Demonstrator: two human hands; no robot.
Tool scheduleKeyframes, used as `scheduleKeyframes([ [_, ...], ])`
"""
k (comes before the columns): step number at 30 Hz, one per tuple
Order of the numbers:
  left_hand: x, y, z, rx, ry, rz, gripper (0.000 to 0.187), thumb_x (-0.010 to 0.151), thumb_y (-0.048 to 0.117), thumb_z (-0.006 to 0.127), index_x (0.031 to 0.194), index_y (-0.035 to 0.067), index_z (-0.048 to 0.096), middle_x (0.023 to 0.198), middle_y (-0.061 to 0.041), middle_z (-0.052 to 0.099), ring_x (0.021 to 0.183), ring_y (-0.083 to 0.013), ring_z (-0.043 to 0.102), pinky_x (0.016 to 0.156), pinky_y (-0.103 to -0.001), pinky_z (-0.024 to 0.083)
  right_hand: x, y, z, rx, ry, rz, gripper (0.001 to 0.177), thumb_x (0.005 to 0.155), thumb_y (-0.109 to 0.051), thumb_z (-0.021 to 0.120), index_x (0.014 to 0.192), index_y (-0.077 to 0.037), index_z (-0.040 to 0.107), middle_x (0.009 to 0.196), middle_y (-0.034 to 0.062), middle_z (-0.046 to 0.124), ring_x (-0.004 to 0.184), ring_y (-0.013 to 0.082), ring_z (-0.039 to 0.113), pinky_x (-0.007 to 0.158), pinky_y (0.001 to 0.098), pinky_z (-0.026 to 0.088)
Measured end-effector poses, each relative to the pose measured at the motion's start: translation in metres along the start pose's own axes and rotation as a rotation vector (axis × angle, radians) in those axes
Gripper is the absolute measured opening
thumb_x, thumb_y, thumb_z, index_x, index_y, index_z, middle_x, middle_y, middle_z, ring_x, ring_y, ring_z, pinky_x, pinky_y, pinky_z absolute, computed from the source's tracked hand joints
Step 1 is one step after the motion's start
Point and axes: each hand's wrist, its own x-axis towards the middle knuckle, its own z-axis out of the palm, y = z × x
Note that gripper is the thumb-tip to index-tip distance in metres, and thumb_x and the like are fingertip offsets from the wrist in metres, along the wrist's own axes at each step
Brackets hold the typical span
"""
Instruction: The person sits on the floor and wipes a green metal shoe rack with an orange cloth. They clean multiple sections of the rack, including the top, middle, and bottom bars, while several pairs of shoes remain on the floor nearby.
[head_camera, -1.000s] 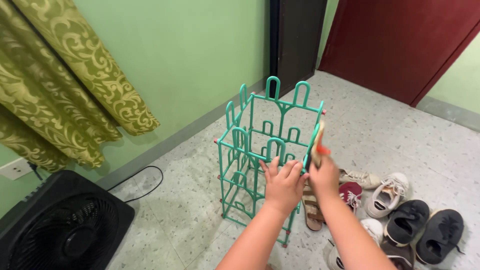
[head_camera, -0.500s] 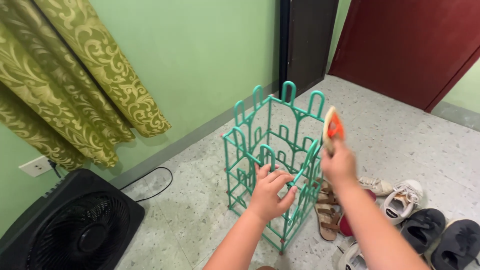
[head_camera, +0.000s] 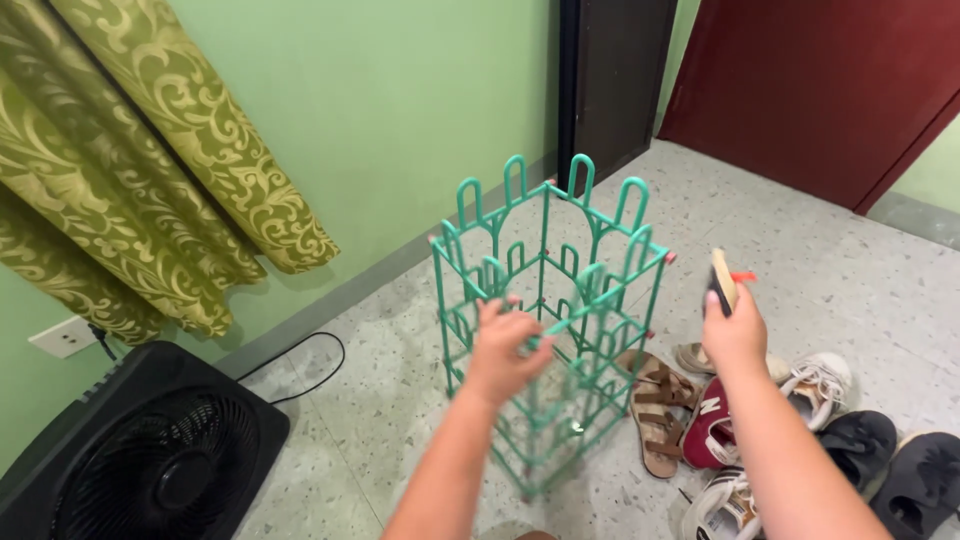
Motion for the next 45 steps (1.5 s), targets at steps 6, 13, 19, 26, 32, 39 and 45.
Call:
scheduleKeyframes([
  [6, -0.022, -0.038, -0.04, 0.037, 0.066, -0.111, 0.018, 0.1, 0.021, 0.064, 0.113, 0.009, 0.061, 0.156, -0.019, 0.048, 0.151, -0.0495, 0.027, 0.12, -0.054, 0.027, 0.0, -0.048, 0.039, 0.31, -0.542, -0.221, 0.053, 0.096, -0.033, 0.066, 0.141, -0.01, 0.052, 0.119, 0.0194, 0.07, 0.111, 0.0346, 0.064, 0.093, 0.0402, 0.05],
  [13, -0.026, -0.044, -0.016, -0.099, 0.208, -0.174, 0.018, 0.108, 0.021, 0.052, 0.122, 0.009, 0.051, 0.161, -0.024, 0.042, 0.156, -0.0485, 0.027, 0.124, -0.055, 0.025, 0.002, -0.067, 0.064, 0.066, -0.449, -0.033, 0.057, 0.092, -0.035, 0.07, 0.139, -0.007, 0.056, 0.121, 0.0208, 0.071, 0.111, 0.0341, 0.068, 0.092, 0.0425, 0.052],
  [19, -0.025, -0.038, -0.022, -0.079, 0.169, -0.181, 0.016, 0.108, 0.019, 0.052, 0.118, 0.007, 0.053, 0.158, -0.021, 0.046, 0.153, -0.0481, 0.033, 0.116, -0.051, 0.037, -0.004, -0.053, 0.066, 0.024, -0.361, 0.014, 0.042, 0.097, -0.037, 0.067, 0.125, -0.007, 0.067, 0.108, 0.0219, 0.075, 0.103, 0.039, 0.073, 0.089, 0.0466, 0.055],
  [26, -0.007, -0.026, -0.016, 0.295, 0.014, -0.034, 0.016, 0.101, 0.018, 0.058, 0.113, 0.009, 0.063, 0.148, -0.013, 0.055, 0.14, -0.0386, 0.051, 0.113, -0.05, 0.045, -0.068, -0.049, 0.009, -0.043, -0.099, -0.03, 0.04, 0.096, -0.033, 0.064, 0.129, -0.009, 0.066, 0.107, 0.0236, 0.071, 0.103, 0.046, 0.066, 0.084, 0.0505, 0.052],
  [32, -0.01, -0.015, -0.002, 0.625, 0.121, 0.078, 0.03, 0.1, 0.022, 0.059, 0.125, 0.007, 0.062, 0.148, -0.015, 0.054, 0.144, -0.0387, 0.041, 0.121, -0.056, 0.029, -0.078, -0.097, -0.042, -0.196, -0.058, 0.116, 0.027, 0.104, -0.026, 0.062, 0.124, -0.01, 0.07, 0.109, 0.0229, 0.074, 0.103, 0.041, 0.072, 0.091, 0.0509, 0.055],
  [39, -0.014, 0.008, 0.021, 0.508, 0.115, 0.039, 0.042, 0.094, 0.018, 0.06, 0.133, 0.003, 0.057, 0.144, -0.013, 0.054, 0.143, -0.041, 0.041, 0.12, -0.055, 0.03, -0.088, -0.16, -0.001, -0.313, 0.227, -0.804, 0.066, 0.078, 0.002, 0.061, 0.144, 0.001, 0.058, 0.152, 0.0214, 0.056, 0.144, 0.0445, 0.05, 0.12, 0.0594, 0.037],
  [45, -0.008, 0.013, 0.021, 0.434, 0.152, 0.048, 0.035, 0.093, 0.017, 0.063, 0.126, 0.007, 0.056, 0.13, -0.011, 0.057, 0.138, -0.0413, 0.041, 0.118, -0.056, 0.033, -0.128, -0.113, 0.046, -0.308, 0.084, -0.845, 0.062, 0.082, 0.002, 0.065, 0.143, -0.009, 0.06, 0.152, 0.0167, 0.055, 0.141, 0.0446, 0.044, 0.118, 0.0563, 0.038],
])
